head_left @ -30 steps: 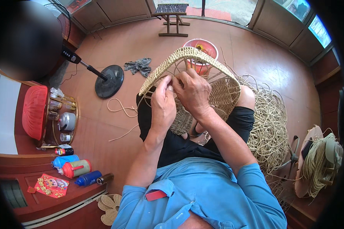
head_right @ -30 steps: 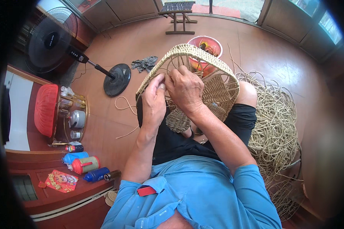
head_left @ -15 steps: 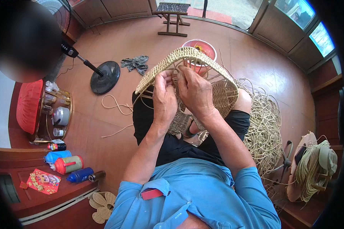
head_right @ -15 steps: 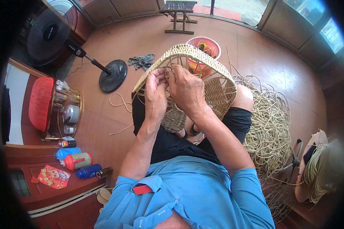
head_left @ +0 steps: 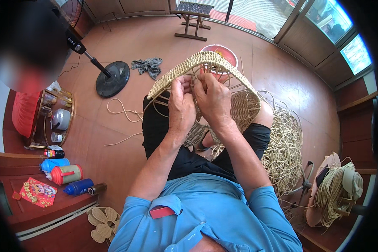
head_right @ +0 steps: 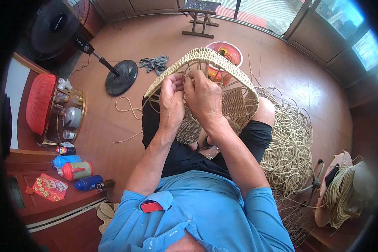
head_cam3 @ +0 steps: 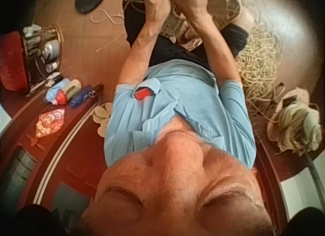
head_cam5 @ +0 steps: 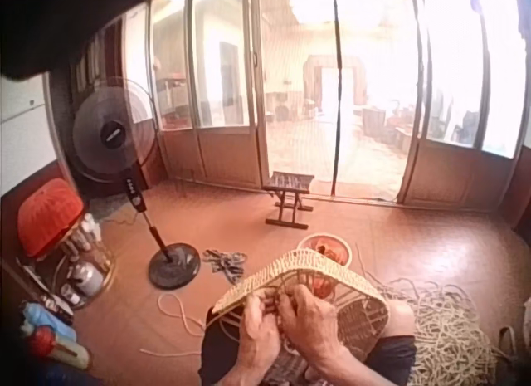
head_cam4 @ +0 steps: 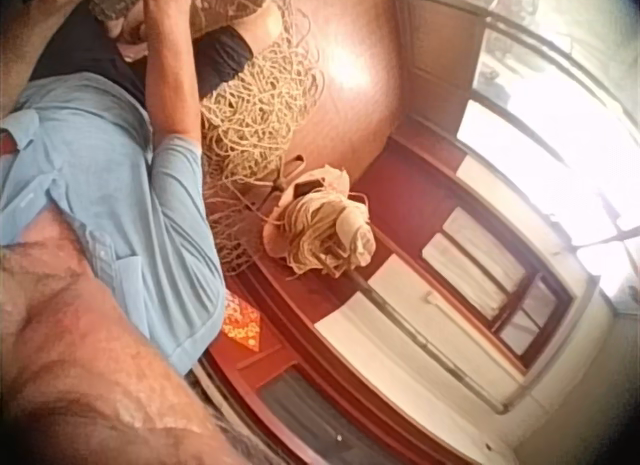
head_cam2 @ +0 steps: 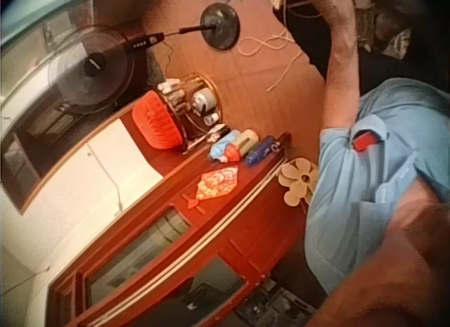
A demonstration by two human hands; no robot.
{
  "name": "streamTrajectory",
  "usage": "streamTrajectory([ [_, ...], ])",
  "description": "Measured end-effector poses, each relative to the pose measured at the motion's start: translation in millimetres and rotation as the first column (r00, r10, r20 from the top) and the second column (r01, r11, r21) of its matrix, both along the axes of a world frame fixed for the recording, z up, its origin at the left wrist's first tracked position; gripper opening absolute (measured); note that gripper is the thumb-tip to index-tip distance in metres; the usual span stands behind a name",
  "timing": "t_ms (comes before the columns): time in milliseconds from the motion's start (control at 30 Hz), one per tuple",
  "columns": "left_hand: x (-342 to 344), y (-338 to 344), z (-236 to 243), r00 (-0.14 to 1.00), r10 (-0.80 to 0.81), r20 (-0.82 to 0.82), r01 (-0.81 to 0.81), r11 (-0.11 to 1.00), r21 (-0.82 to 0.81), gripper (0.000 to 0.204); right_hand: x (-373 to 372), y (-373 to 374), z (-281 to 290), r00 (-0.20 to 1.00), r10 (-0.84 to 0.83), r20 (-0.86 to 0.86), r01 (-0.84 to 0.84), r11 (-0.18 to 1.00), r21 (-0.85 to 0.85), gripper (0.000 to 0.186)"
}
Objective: The recorder is weaving a basket or similar craft object using natural fibers by hand.
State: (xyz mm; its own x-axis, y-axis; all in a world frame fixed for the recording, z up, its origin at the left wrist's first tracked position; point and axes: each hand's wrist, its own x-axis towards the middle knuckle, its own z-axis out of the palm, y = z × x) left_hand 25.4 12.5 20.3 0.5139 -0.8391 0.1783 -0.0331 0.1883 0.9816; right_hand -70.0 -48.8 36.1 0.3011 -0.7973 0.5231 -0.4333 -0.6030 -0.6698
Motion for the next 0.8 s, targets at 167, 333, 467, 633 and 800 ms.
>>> streamTrajectory([
  [167,-1.4,9.2,2.1,0.962,0.098,0.253,-0.099,0.995,-0.009,0.034,-14.8,1.2,-3.7,0.865,0.142,0.482,-0.416,0.741,0.527,0.027],
  [333,2.0,13.8,6.0,0.685,0.244,0.687,-0.194,0.969,-0.151,0.026,-52.9,-8.2,-1.8,0.820,0.242,0.518,-0.543,0.615,0.571,0.024],
  [467,6.9,6.4,10.6,0.429,0.254,0.867,-0.128,0.967,-0.219,0.025,-82.8,-23.0,0.5,0.867,0.290,0.406,-0.482,0.695,0.533,0.021],
  [633,11.7,-7.2,15.2,0.376,0.164,0.912,-0.035,0.986,-0.162,0.020,-117.0,-38.6,22.1,0.913,0.179,0.368,-0.367,0.756,0.542,0.025],
  [800,11.7,-20.1,18.3,0.452,0.179,0.874,0.014,0.978,-0.207,0.011,-115.1,-38.2,46.8,0.865,0.200,0.460,-0.386,0.851,0.356,0.024],
])
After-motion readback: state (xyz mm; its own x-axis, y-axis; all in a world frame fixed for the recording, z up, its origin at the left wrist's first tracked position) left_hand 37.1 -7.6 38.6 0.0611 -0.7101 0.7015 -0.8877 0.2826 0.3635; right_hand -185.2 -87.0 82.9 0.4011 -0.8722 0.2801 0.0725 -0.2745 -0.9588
